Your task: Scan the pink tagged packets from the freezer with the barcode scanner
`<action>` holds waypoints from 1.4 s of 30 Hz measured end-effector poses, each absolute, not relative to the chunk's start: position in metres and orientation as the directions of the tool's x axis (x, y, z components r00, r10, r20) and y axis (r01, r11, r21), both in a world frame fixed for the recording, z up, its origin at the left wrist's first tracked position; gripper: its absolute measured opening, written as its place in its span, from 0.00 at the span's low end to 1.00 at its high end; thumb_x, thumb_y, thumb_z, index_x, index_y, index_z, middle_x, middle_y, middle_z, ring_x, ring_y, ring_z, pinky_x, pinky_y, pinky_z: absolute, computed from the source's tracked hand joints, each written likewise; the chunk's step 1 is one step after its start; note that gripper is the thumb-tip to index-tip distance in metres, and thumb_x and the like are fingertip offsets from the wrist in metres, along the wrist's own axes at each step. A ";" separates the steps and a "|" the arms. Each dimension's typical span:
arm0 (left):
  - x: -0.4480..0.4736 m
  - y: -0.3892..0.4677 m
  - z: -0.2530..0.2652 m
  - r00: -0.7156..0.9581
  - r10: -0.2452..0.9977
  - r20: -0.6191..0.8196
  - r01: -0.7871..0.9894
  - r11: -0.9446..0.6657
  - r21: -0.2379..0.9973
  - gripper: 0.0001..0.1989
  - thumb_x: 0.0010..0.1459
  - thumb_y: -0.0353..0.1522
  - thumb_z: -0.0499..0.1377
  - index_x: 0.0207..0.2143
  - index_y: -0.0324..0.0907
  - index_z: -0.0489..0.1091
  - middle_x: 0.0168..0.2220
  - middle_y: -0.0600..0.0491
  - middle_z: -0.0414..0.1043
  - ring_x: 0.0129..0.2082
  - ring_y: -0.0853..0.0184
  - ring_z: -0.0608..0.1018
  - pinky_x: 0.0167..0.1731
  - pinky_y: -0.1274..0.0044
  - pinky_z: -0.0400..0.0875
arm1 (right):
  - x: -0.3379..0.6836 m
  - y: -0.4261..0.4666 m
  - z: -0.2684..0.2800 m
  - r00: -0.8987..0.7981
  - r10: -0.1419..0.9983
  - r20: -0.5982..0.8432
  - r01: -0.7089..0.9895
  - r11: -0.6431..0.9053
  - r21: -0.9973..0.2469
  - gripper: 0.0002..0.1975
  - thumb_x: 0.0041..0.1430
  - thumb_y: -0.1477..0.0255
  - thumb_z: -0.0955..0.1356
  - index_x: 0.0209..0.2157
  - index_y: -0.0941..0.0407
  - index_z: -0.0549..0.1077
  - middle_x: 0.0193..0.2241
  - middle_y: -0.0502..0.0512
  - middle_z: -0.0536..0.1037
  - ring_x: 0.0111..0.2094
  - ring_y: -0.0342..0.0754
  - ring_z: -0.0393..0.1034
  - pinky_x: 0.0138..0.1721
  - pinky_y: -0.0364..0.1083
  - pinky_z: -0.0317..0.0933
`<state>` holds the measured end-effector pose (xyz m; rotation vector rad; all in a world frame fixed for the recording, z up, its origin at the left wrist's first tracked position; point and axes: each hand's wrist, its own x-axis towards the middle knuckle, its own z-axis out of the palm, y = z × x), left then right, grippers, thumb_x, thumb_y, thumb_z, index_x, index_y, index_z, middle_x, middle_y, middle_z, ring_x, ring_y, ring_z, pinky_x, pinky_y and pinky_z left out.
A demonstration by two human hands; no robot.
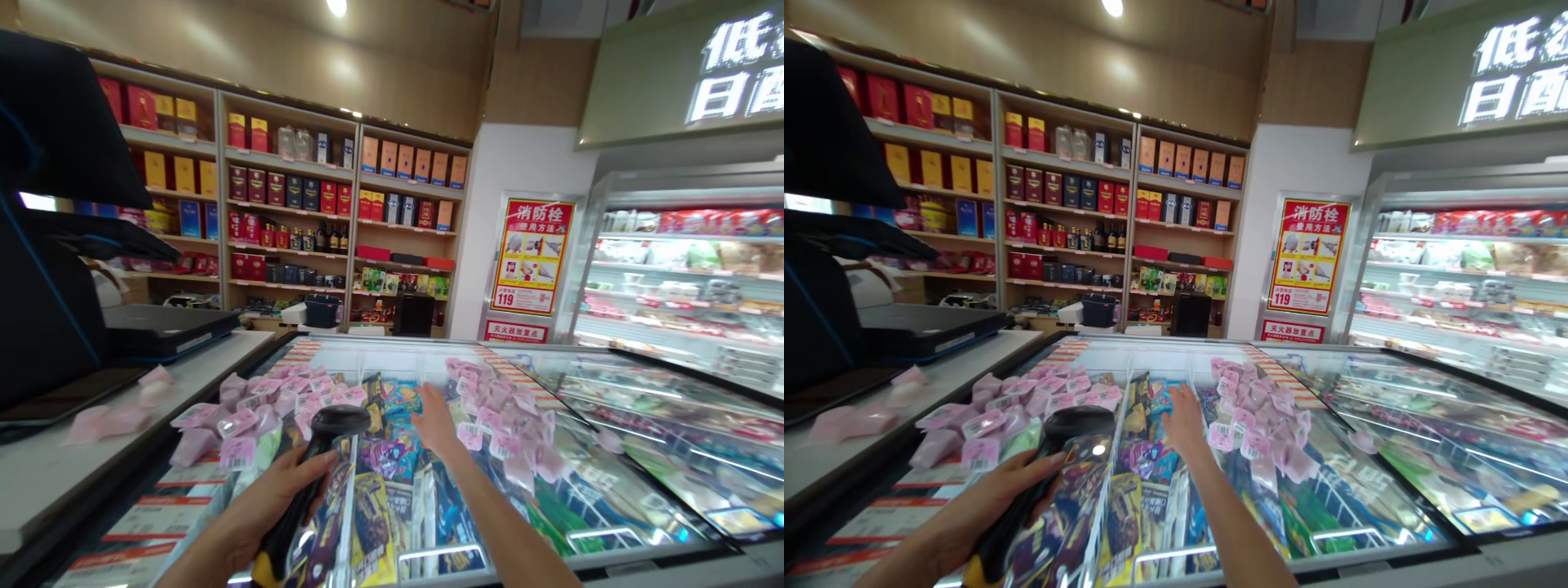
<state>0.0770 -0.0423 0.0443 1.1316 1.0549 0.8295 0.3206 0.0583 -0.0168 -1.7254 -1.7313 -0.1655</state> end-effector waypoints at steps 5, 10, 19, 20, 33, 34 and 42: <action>0.096 -0.045 0.041 0.330 0.924 -0.195 -0.019 0.213 0.977 0.16 0.41 0.43 0.58 0.20 0.40 0.59 0.14 0.60 0.61 0.13 0.78 0.61 0.15 0.84 0.56 | 0.378 0.019 -0.007 0.213 0.849 0.483 0.965 -0.106 -0.239 0.20 0.42 0.72 0.64 0.42 0.56 0.66 0.43 0.59 0.68 0.45 0.54 0.59 0.42 0.50 0.51; 0.104 -0.047 0.040 0.351 0.913 -0.210 0.001 0.224 0.975 0.16 0.40 0.42 0.58 0.23 0.40 0.59 0.16 0.60 0.62 0.14 0.78 0.62 0.15 0.84 0.56 | 0.391 -0.006 -0.004 0.223 0.896 0.384 0.974 -0.186 -0.132 0.20 0.40 0.72 0.65 0.40 0.57 0.68 0.35 0.61 0.73 0.41 0.55 0.63 0.38 0.50 0.51; 0.104 -0.050 0.041 0.351 0.909 -0.223 0.021 0.231 0.973 0.15 0.41 0.43 0.57 0.23 0.40 0.59 0.14 0.61 0.60 0.14 0.77 0.62 0.16 0.83 0.57 | 0.367 0.023 -0.019 0.205 0.892 0.403 0.958 -0.098 -0.269 0.13 0.44 0.74 0.63 0.35 0.55 0.69 0.29 0.56 0.75 0.34 0.52 0.68 0.35 0.47 0.52; 0.103 -0.050 0.041 0.352 0.912 -0.211 0.020 0.218 0.976 0.15 0.41 0.43 0.57 0.23 0.40 0.59 0.14 0.61 0.60 0.14 0.77 0.62 0.15 0.83 0.56 | 0.364 0.029 -0.021 0.216 0.890 0.401 0.938 -0.076 -0.338 0.13 0.44 0.74 0.63 0.35 0.55 0.69 0.28 0.56 0.75 0.33 0.50 0.68 0.33 0.45 0.53; 0.101 -0.044 0.048 0.460 0.875 -0.148 0.009 0.163 0.987 0.15 0.42 0.42 0.57 0.23 0.40 0.59 0.16 0.60 0.62 0.14 0.78 0.61 0.16 0.83 0.56 | 0.330 0.067 -0.028 0.315 0.858 0.406 0.699 0.080 -0.711 0.11 0.43 0.76 0.62 0.29 0.57 0.74 0.27 0.55 0.76 0.30 0.48 0.69 0.33 0.44 0.59; 0.101 -0.042 0.047 0.468 0.870 -0.155 0.013 0.169 0.986 0.14 0.42 0.42 0.57 0.23 0.41 0.59 0.17 0.60 0.62 0.14 0.78 0.61 0.16 0.83 0.56 | 0.329 0.068 -0.028 0.326 0.858 0.398 0.685 0.076 -0.725 0.11 0.43 0.76 0.62 0.29 0.57 0.74 0.27 0.55 0.76 0.30 0.49 0.69 0.33 0.45 0.59; 0.091 -0.038 0.048 0.342 0.924 -0.173 0.014 0.179 0.984 0.16 0.40 0.44 0.57 0.18 0.40 0.60 0.12 0.60 0.60 0.13 0.77 0.61 0.16 0.83 0.56 | 0.327 0.083 -0.035 0.388 0.881 0.269 0.477 0.058 -0.877 0.13 0.44 0.76 0.60 0.31 0.62 0.72 0.21 0.56 0.75 0.23 0.46 0.69 0.24 0.43 0.62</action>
